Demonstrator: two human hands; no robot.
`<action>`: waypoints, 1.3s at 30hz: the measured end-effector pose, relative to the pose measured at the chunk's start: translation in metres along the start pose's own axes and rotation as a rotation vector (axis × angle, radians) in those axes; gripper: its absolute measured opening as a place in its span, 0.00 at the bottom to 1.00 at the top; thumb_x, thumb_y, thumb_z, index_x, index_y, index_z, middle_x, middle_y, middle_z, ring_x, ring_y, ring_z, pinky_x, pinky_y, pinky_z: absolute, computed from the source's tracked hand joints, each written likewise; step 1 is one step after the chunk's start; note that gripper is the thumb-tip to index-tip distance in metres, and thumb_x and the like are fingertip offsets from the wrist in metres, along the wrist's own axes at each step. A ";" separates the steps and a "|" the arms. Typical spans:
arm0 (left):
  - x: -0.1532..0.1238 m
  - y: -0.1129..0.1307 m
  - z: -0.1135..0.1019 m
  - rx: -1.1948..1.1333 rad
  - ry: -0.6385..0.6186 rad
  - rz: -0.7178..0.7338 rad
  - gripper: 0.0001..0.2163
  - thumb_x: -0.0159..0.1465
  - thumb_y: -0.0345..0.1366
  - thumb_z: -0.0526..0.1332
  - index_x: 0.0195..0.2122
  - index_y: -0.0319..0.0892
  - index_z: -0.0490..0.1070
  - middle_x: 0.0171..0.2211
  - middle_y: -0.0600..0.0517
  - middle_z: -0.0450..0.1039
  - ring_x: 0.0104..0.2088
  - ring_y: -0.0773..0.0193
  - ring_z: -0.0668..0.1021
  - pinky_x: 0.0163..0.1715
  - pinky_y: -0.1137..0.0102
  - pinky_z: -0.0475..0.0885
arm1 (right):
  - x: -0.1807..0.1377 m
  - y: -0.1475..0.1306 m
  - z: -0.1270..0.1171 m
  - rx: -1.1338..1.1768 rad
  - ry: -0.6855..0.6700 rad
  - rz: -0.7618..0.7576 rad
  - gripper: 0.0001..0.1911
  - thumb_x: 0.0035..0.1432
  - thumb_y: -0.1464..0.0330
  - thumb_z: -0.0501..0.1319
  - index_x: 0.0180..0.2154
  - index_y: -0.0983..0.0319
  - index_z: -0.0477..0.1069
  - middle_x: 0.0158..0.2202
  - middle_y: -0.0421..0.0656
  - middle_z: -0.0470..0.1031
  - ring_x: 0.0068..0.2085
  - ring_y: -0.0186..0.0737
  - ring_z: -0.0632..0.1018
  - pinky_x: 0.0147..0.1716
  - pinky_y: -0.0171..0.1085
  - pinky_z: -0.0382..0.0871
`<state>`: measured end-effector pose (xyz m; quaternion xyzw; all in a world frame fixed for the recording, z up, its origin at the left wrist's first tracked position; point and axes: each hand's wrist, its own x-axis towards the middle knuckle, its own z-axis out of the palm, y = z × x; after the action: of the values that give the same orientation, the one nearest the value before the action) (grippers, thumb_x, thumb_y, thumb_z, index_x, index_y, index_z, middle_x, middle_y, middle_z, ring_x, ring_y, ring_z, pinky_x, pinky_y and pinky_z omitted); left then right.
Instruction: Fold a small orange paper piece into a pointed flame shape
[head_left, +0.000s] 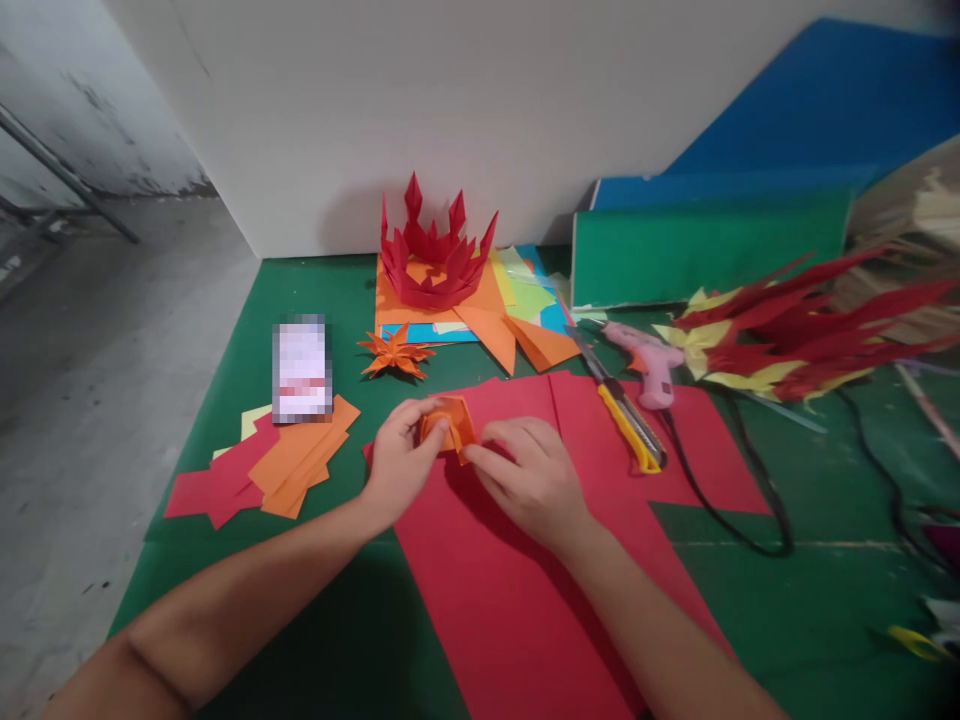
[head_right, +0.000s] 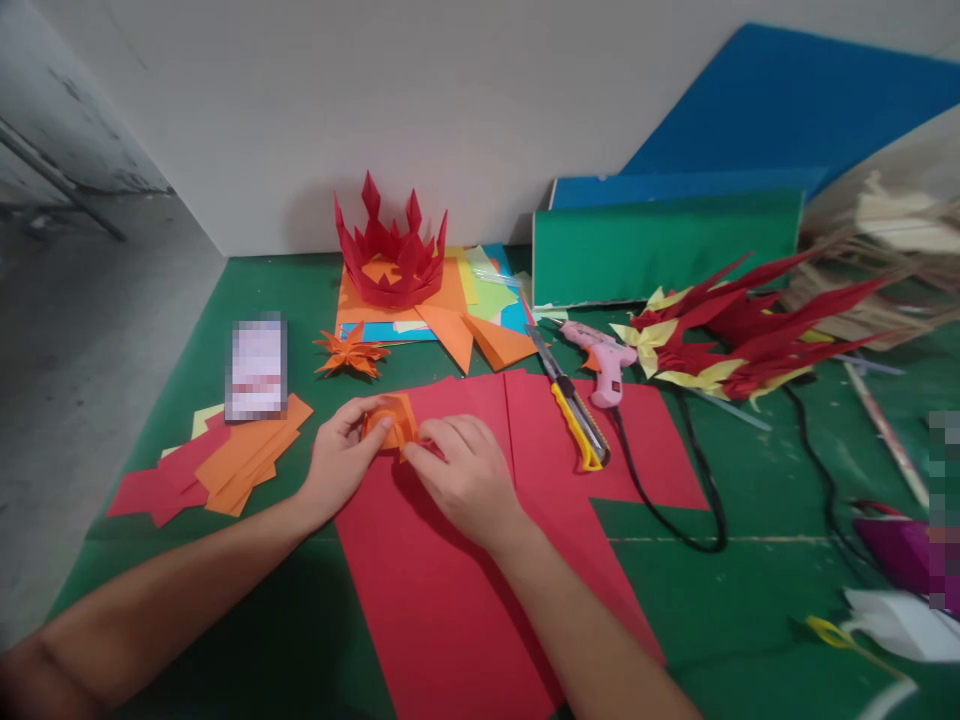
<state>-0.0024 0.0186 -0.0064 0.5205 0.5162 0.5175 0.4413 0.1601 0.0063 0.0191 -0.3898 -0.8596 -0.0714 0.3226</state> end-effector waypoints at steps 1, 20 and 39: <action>0.000 0.000 0.000 -0.008 -0.003 -0.005 0.07 0.59 0.33 0.60 0.37 0.42 0.73 0.36 0.49 0.73 0.41 0.63 0.75 0.44 0.66 0.69 | 0.000 0.000 0.000 -0.003 -0.008 -0.009 0.10 0.59 0.75 0.57 0.29 0.60 0.74 0.30 0.44 0.73 0.34 0.40 0.69 0.36 0.38 0.63; -0.001 -0.001 0.002 -0.047 -0.026 -0.043 0.11 0.53 0.32 0.63 0.38 0.41 0.71 0.38 0.48 0.72 0.42 0.60 0.76 0.45 0.63 0.71 | 0.001 0.002 0.000 -0.018 -0.048 -0.037 0.10 0.60 0.74 0.55 0.29 0.60 0.73 0.31 0.44 0.74 0.33 0.39 0.68 0.35 0.38 0.62; 0.000 -0.004 0.001 -0.076 -0.096 -0.023 0.11 0.53 0.31 0.64 0.39 0.42 0.73 0.38 0.48 0.73 0.40 0.61 0.77 0.43 0.64 0.73 | -0.003 0.004 0.002 -0.116 0.011 0.017 0.08 0.58 0.74 0.58 0.32 0.56 0.74 0.36 0.45 0.70 0.39 0.43 0.68 0.42 0.42 0.63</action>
<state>-0.0013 0.0189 -0.0107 0.5218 0.4804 0.5061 0.4908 0.1630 0.0080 0.0156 -0.4150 -0.8487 -0.1205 0.3048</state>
